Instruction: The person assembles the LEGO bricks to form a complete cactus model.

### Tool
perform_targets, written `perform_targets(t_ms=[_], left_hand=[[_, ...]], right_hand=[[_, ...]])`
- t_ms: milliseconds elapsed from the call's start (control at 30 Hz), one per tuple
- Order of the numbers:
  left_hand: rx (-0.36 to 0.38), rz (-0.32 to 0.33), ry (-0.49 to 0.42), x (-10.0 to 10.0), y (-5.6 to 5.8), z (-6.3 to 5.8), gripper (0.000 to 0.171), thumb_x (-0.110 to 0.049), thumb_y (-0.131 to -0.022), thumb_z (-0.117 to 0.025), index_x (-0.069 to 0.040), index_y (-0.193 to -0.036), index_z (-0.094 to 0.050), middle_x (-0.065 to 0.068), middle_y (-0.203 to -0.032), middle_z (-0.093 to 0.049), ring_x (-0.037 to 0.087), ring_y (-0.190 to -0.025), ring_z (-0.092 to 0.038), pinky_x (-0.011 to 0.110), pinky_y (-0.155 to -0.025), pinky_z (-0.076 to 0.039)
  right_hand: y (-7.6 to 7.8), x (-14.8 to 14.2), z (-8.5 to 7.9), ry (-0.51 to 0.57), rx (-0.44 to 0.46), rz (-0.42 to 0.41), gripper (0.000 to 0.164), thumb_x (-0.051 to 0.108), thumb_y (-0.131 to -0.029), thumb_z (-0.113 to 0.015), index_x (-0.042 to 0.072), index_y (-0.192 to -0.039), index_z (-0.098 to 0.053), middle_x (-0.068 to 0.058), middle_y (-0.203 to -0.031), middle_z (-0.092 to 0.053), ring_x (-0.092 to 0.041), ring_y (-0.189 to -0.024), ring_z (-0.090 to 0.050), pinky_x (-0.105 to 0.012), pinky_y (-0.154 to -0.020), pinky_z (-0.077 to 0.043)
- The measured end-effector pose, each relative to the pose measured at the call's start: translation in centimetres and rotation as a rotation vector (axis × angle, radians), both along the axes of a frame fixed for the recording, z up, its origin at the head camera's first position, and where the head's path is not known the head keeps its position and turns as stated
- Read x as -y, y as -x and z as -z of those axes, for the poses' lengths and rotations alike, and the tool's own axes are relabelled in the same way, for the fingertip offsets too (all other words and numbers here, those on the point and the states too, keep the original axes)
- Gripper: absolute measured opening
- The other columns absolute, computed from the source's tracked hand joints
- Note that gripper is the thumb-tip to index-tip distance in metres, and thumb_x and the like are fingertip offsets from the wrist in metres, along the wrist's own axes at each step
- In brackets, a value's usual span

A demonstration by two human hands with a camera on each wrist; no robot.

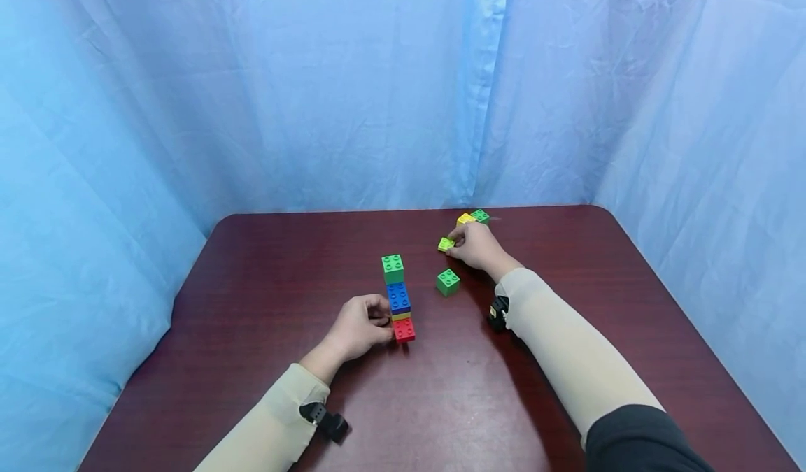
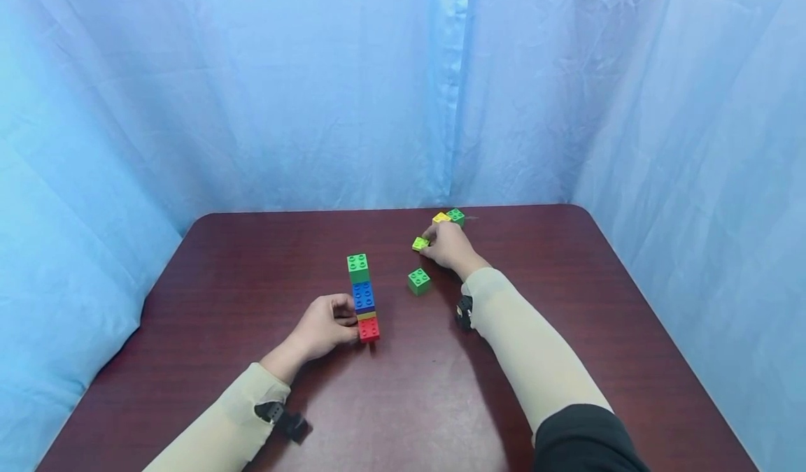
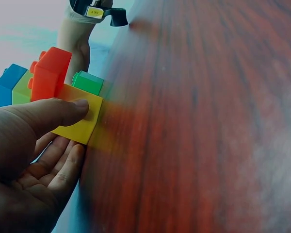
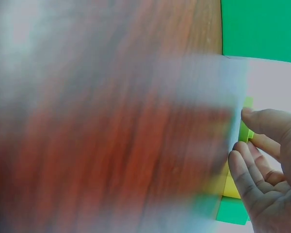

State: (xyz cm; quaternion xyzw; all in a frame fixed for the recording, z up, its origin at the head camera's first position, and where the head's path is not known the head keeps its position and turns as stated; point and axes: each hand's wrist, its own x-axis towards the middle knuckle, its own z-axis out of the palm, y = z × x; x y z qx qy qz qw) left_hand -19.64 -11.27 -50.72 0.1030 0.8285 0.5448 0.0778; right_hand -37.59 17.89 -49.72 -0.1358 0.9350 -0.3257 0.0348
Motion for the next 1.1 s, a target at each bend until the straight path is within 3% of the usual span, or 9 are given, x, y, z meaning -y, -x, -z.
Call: perform_targets(t_ms=[400,633,1100], left_hand=[[-0.001,-0.005,-0.001,-0.1,0.2,-0.1,0.029,0.004,-0.076,-0.086,-0.007,-0.101,-0.076,0.001,-0.098,-0.075,0.017,-0.097,-0.073,0.032,-0.088,-0.061],[0.017,-0.002,-0.005,-0.2,0.3,0.0,0.03,0.005,-0.076,-0.086,-0.006,-0.102,-0.076,0.002,-0.099,-0.075,0.016,-0.098,-0.073,0.031,-0.088,-0.061],[0.007,-0.007,-0.019,-0.4,0.5,0.2,0.029,0.006,-0.076,-0.086,-0.005,-0.101,-0.076,0.003,-0.098,-0.076,0.018,-0.098,-0.073,0.033,-0.088,-0.061]], right_hand=[[-1.3,-1.4,-0.3,0.031,0.01,0.012,0.032,0.018,-0.093,-0.081,0.009,-0.123,-0.076,-0.008,-0.112,-0.07,-0.024,-0.1,-0.066,-0.042,-0.085,-0.059],[-2.1,-2.5,-1.0,0.075,-0.055,-0.002,0.03,0.015,-0.09,-0.084,0.007,-0.118,-0.077,-0.009,-0.114,-0.068,-0.024,-0.097,-0.069,-0.041,-0.083,-0.06],[-6.2,-2.4,-3.2,0.103,-0.136,-0.075,0.03,0.016,-0.09,-0.084,0.011,-0.118,-0.077,-0.002,-0.105,-0.066,-0.019,-0.093,-0.068,-0.04,-0.08,-0.059]])
